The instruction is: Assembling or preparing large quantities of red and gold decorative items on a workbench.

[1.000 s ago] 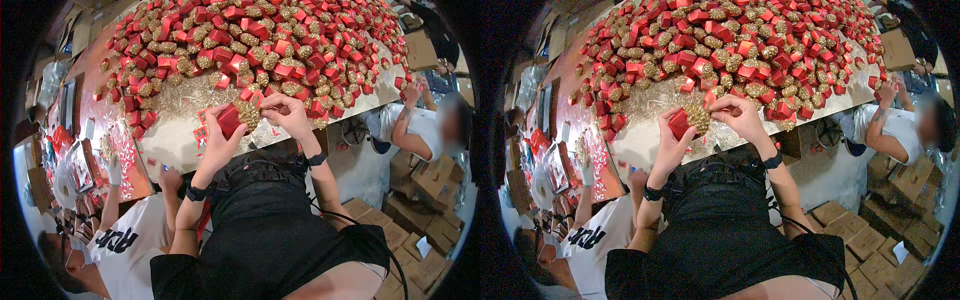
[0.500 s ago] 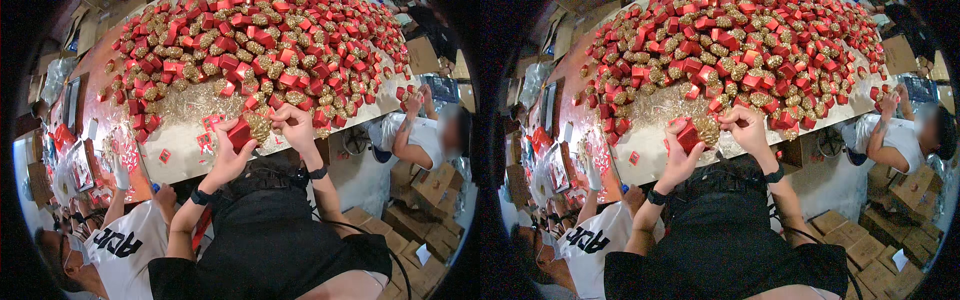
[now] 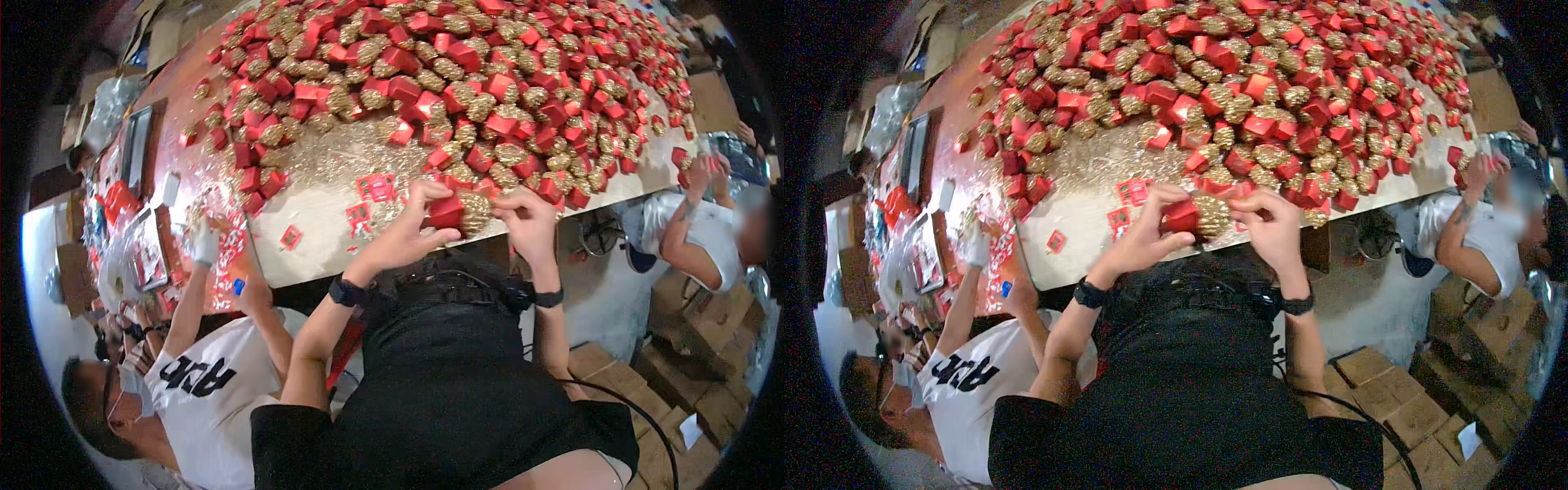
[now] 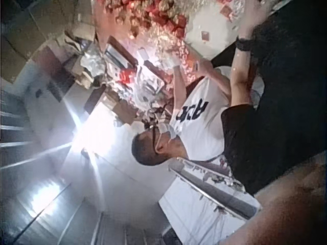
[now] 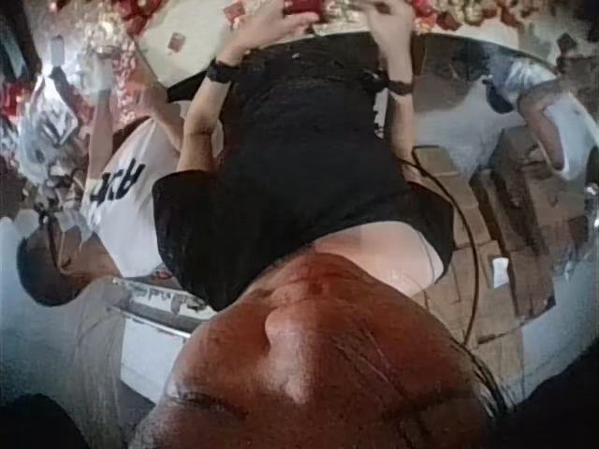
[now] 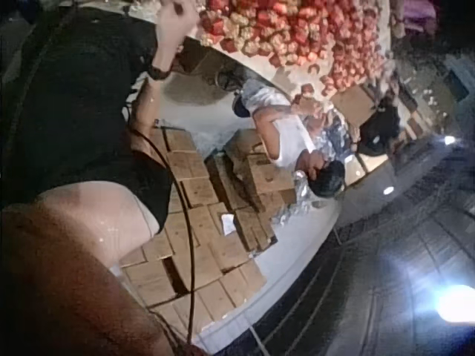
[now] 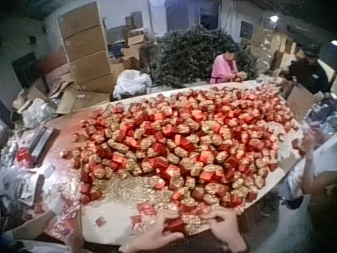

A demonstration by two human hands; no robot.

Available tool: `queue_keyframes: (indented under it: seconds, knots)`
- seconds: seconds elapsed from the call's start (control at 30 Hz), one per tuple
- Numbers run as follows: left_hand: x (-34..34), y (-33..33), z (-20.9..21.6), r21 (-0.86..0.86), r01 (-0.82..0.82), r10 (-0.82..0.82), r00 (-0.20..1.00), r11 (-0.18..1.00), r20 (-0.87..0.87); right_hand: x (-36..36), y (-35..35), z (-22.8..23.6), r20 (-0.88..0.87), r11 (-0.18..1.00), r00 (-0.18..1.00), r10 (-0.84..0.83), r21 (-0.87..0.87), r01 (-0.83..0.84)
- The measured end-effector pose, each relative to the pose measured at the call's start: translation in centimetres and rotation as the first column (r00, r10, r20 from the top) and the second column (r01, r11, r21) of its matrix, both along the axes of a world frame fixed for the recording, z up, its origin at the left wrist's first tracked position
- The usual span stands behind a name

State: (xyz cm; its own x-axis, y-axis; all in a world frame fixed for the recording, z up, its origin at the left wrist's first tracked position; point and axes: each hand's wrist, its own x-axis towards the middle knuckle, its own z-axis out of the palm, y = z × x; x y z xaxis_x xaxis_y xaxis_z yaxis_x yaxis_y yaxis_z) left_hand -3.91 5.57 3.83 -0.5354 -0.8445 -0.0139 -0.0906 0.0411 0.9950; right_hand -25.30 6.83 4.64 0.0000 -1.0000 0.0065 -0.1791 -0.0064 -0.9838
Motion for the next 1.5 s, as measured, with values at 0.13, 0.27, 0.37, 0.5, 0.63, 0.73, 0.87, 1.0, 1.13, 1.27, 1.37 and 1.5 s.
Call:
queue_keyframes:
  seconds: [0.13, 0.27, 0.37, 0.5, 0.63, 0.73, 0.87, 1.0, 1.13, 1.27, 1.37, 1.5]
  knots:
    - [5.9, -0.1, -6.3, -0.303, -0.057, 0.269, 0.638, 0.951, 0.722, -6.3, 4.7, -0.7, -0.382, 0.944, 0.864, -0.329, -0.102, 0.314]
    - [16.7, 3.5, -16.6, -0.193, -0.519, 0.146, -0.130, 0.833, 0.981, -12.5, 10.4, -2.5, -0.584, 0.873, 0.690, -0.428, -0.069, 0.483]
    - [22.2, 6.4, -20.6, -0.244, -0.677, 0.174, -0.172, 0.695, 0.970, -19.4, 14.7, -12.1, -0.683, 0.831, 0.572, -0.455, -0.095, 0.548]
    - [21.9, 7.5, -23.2, -0.407, -0.606, 0.382, -0.179, 0.683, 0.907, -21.9, 17.4, -21.0, -0.817, 0.852, 0.525, 0.240, 0.436, 0.289]
    - [19.7, 6.6, -22.0, -0.396, -0.538, 0.444, -0.044, 0.744, 0.895, -14.5, 11.8, -16.3, -0.277, 0.419, 0.895, 0.350, 0.901, 0.115]
    - [15.5, 5.1, -18.7, -0.352, -0.542, 0.385, -0.057, 0.763, 0.921, -13.2, 10.0, -18.9, -0.455, 0.846, 0.786, 0.418, 0.510, -0.155]
    - [12.5, 3.6, -16.7, -0.227, -0.686, 0.484, 0.207, 0.691, 0.850, -6.4, 4.3, -13.1, -0.560, 0.889, 0.697, 0.448, 0.359, -0.283]
    - [6.4, 0.7, -9.5, 0.273, -0.603, 0.548, 0.797, 0.750, 0.253, 1.5, -1.3, -5.6, 0.028, 0.877, 0.895, 0.444, 0.191, -0.441]
    - [2.6, -1.0, -5.3, 0.248, -0.219, 0.264, 0.950, 0.944, -0.165, 5.5, -3.9, -3.4, 0.064, 0.741, 0.751, 0.658, 0.126, -0.660]
    - [1.7, -1.7, -4.2, 0.325, -0.067, 0.157, 0.954, 0.943, -0.257, 4.5, -4.2, -3.7, 0.267, 0.733, 0.758, 0.595, 0.208, -0.648]
    - [0.8, -2.0, -4.8, 0.341, -0.049, 0.145, 0.954, 0.939, -0.262, 2.3, -3.5, -6.0, 0.374, 0.681, 0.733, 0.568, 0.286, -0.674]
    - [-1.0, -4.4, -5.8, 0.193, -0.058, 0.066, 0.997, 0.979, -0.034, 0.3, -2.5, -5.6, 0.386, 0.646, 0.752, 0.535, 0.387, -0.658]
